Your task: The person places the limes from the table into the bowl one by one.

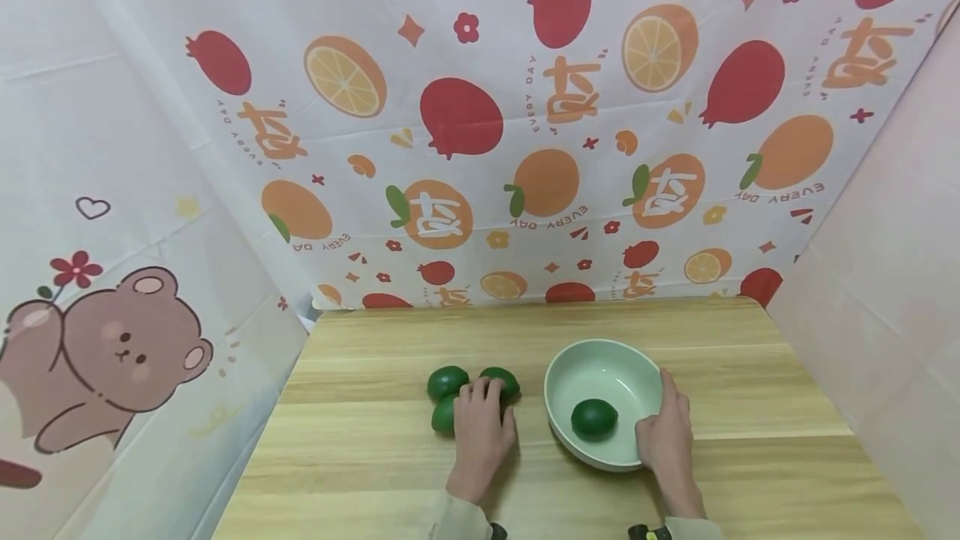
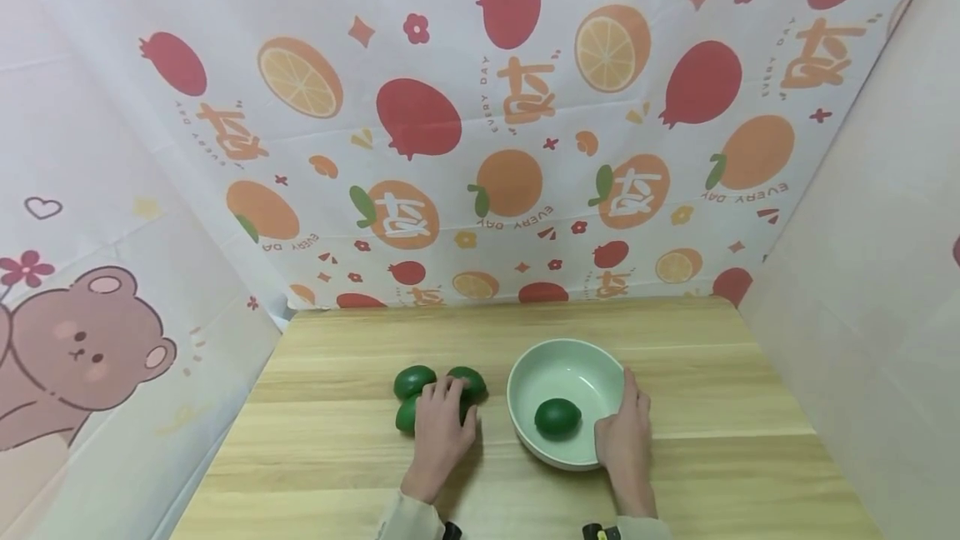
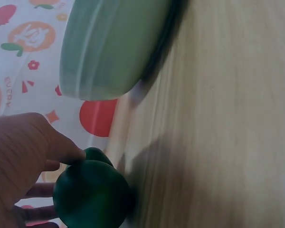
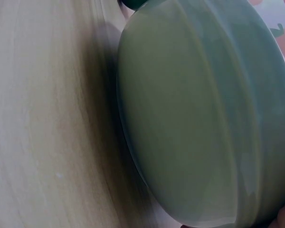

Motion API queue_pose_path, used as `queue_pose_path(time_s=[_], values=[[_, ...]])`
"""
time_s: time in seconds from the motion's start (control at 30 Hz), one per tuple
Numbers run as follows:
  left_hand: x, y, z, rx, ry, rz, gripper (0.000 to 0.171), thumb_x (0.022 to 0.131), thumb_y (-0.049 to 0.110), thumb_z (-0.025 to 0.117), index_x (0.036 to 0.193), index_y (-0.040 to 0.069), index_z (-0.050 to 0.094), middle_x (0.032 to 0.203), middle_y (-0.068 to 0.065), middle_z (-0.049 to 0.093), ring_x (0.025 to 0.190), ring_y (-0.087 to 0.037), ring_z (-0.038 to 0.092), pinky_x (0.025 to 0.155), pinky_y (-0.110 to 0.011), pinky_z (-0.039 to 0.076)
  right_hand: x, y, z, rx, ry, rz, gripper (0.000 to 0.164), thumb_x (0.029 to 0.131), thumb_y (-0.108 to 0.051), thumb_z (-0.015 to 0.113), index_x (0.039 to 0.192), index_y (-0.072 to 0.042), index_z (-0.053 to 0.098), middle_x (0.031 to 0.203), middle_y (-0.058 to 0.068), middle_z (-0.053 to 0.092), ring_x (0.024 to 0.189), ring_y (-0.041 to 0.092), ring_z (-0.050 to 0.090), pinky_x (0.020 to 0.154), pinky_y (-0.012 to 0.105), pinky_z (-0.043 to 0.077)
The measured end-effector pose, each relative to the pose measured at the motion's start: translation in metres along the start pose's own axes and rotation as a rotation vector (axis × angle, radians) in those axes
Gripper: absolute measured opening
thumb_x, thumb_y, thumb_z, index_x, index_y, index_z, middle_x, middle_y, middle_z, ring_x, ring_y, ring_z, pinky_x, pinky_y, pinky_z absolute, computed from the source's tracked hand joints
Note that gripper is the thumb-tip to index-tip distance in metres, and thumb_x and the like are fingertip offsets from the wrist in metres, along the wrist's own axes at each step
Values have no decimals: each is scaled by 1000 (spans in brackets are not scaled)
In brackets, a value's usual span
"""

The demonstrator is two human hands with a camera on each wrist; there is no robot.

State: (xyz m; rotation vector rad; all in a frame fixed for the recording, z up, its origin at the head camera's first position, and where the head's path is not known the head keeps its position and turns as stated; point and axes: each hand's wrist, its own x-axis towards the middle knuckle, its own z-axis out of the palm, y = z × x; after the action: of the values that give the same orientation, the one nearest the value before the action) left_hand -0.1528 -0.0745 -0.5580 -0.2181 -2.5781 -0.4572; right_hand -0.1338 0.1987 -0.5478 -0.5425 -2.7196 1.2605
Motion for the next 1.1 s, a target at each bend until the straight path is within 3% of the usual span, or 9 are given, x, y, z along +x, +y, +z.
queue_pose_path(time_s=[0.33,0.67,1.1], values=[[-6,-2,-1,46,5,43,28,82,19,79,106,12,66,104,-10,66,88,-25,53,69,-32,44,1,-1,0,-6,-16,5,90,81,10,41,163,-8,8,152,35,28,129,54,45,108,65,43],[-7,-2,-6,112,-35,71,22,85,25,77,100,13,66,101,-9,67,89,-24,53,64,-32,47,2,0,-1,-1,-18,9,88,84,9,40,163,-9,8,151,35,29,127,52,46,106,65,44],[-9,-2,-8,117,-101,72,23,85,25,77,100,13,65,107,-10,66,95,-27,56,63,-34,51,2,-1,0,-8,1,5,87,83,8,40,163,-9,9,151,34,30,123,48,48,106,64,45]])
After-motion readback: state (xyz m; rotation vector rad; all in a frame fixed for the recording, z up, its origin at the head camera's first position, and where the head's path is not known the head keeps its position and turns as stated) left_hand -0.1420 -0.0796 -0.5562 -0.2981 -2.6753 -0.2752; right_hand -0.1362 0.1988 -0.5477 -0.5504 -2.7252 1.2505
